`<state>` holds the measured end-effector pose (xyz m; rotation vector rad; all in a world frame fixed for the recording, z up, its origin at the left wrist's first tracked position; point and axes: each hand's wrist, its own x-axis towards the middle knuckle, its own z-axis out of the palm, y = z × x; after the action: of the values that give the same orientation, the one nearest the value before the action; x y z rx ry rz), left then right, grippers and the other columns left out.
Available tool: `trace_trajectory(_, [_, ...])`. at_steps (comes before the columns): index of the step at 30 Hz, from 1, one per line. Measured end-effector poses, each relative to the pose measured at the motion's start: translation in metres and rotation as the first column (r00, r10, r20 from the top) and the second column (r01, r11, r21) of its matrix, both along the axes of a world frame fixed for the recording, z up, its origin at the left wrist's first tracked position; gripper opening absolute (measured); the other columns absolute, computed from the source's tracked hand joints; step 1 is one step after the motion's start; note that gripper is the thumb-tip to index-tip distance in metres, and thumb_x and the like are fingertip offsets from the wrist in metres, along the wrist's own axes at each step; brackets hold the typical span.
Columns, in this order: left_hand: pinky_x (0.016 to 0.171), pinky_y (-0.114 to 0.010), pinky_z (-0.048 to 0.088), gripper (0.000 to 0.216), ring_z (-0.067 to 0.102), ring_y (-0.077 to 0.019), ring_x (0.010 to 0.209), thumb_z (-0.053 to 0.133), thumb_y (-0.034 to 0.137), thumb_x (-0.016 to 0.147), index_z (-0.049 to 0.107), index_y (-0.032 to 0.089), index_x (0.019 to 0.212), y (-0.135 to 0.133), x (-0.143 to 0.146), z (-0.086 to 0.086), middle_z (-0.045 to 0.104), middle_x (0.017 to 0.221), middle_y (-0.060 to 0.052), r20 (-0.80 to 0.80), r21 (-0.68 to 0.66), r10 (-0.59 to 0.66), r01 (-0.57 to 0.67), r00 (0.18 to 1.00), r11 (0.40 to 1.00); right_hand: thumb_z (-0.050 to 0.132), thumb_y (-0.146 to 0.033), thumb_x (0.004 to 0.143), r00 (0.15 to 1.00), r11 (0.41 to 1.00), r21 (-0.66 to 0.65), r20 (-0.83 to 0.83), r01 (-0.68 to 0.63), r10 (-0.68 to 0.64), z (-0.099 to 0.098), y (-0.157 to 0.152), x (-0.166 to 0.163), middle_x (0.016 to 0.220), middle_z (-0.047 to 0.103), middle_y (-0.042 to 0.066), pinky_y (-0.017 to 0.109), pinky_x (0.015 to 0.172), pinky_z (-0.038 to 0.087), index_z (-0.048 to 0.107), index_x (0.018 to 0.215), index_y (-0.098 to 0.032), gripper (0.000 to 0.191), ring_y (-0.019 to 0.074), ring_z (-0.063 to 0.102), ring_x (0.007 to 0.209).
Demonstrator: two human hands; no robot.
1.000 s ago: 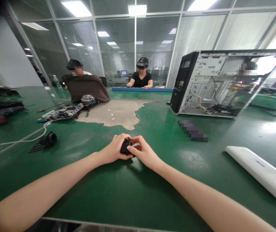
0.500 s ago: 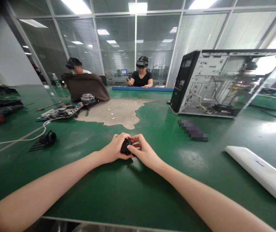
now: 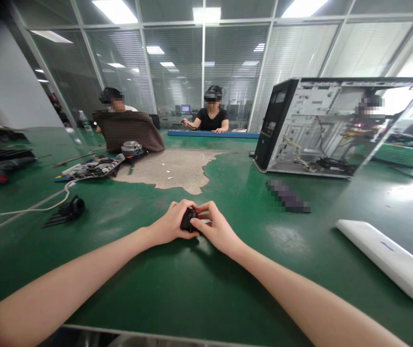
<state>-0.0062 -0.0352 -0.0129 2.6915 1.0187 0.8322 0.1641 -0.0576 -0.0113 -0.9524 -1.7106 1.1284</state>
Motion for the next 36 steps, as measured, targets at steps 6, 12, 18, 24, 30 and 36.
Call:
trace_trajectory(6, [0.079, -0.034, 0.031, 0.055, 0.051, -0.0202, 0.09, 0.063, 0.043, 0.068, 0.033, 0.021, 0.108, -0.0012, -0.0007, 0.0018, 0.049, 0.101, -0.004, -0.005, -0.012, 0.006, -0.006, 1.0, 1.0, 0.058, -0.028, 0.076, 0.993, 0.993, -0.009, -0.018, -0.115, 0.115, 0.0024, -0.005, 0.0019, 0.094, 0.052, 0.002, 0.03, 0.072, 0.049, 0.045, 0.091, -0.021, 0.022, 0.0159, 0.056, 0.09])
trace_trajectory(12, [0.079, -0.034, 0.032, 0.056, 0.051, -0.0205, 0.091, 0.063, 0.044, 0.067, 0.033, 0.021, 0.108, -0.0009, 0.0002, 0.0012, 0.05, 0.101, -0.004, 0.009, -0.026, 0.004, -0.004, 1.0, 1.0, 0.057, -0.03, 0.075, 0.998, 0.999, 0.033, -0.044, -0.032, 0.034, 0.0048, -0.0048, -0.0016, 0.091, 0.051, 0.002, 0.031, 0.071, 0.05, 0.046, 0.085, -0.021, 0.018, 0.0172, 0.056, 0.091])
trace_trajectory(18, [0.08, -0.035, 0.031, 0.057, 0.05, -0.0207, 0.092, 0.063, 0.045, 0.068, 0.033, 0.02, 0.109, -0.0011, -0.0001, 0.0028, 0.05, 0.102, -0.005, 0.01, -0.021, 0.001, -0.001, 1.0, 1.0, 0.056, -0.026, 0.076, 0.999, 0.999, -0.018, 0.005, -0.046, 0.046, 0.0017, -0.0018, 0.0006, 0.095, 0.053, 0.003, 0.034, 0.075, 0.049, 0.044, 0.092, -0.02, 0.02, 0.0174, 0.056, 0.091])
trace_trajectory(24, [0.078, -0.034, 0.032, 0.055, 0.051, -0.0198, 0.09, 0.064, 0.042, 0.067, 0.033, 0.02, 0.108, -0.0001, 0.0003, 0.0014, 0.049, 0.1, -0.004, 0.006, -0.025, 0.005, -0.005, 1.0, 1.0, 0.057, -0.026, 0.076, 0.996, 0.996, 0.017, -0.03, -0.085, 0.086, 0.0046, -0.006, 0.0007, 0.092, 0.051, 0.001, 0.03, 0.07, 0.05, 0.043, 0.088, -0.021, 0.019, 0.0175, 0.055, 0.093])
trace_trajectory(30, [0.079, -0.034, 0.032, 0.058, 0.05, -0.0209, 0.093, 0.064, 0.045, 0.067, 0.033, 0.02, 0.109, 0.0008, -0.0005, 0.0009, 0.049, 0.103, -0.005, 0.019, -0.03, -0.003, 0.004, 1.0, 1.0, 0.058, -0.027, 0.074, 1.0, 1.0, -0.015, -0.015, -0.007, 0.007, 0.001, 0.001, -0.0004, 0.094, 0.053, 0.003, 0.032, 0.073, 0.048, 0.044, 0.091, -0.02, 0.023, 0.0167, 0.056, 0.088])
trace_trajectory(36, [0.079, -0.034, 0.032, 0.056, 0.051, -0.0206, 0.09, 0.064, 0.044, 0.067, 0.034, 0.021, 0.107, -0.0006, -0.0006, 0.0032, 0.05, 0.101, -0.004, 0.002, -0.033, -0.004, 0.004, 1.0, 0.999, 0.06, -0.028, 0.074, 0.994, 0.995, -0.004, -0.03, -0.102, 0.102, 0.0026, -0.0034, 0.0013, 0.092, 0.052, 0.001, 0.029, 0.07, 0.048, 0.043, 0.087, -0.021, 0.022, 0.0152, 0.056, 0.086])
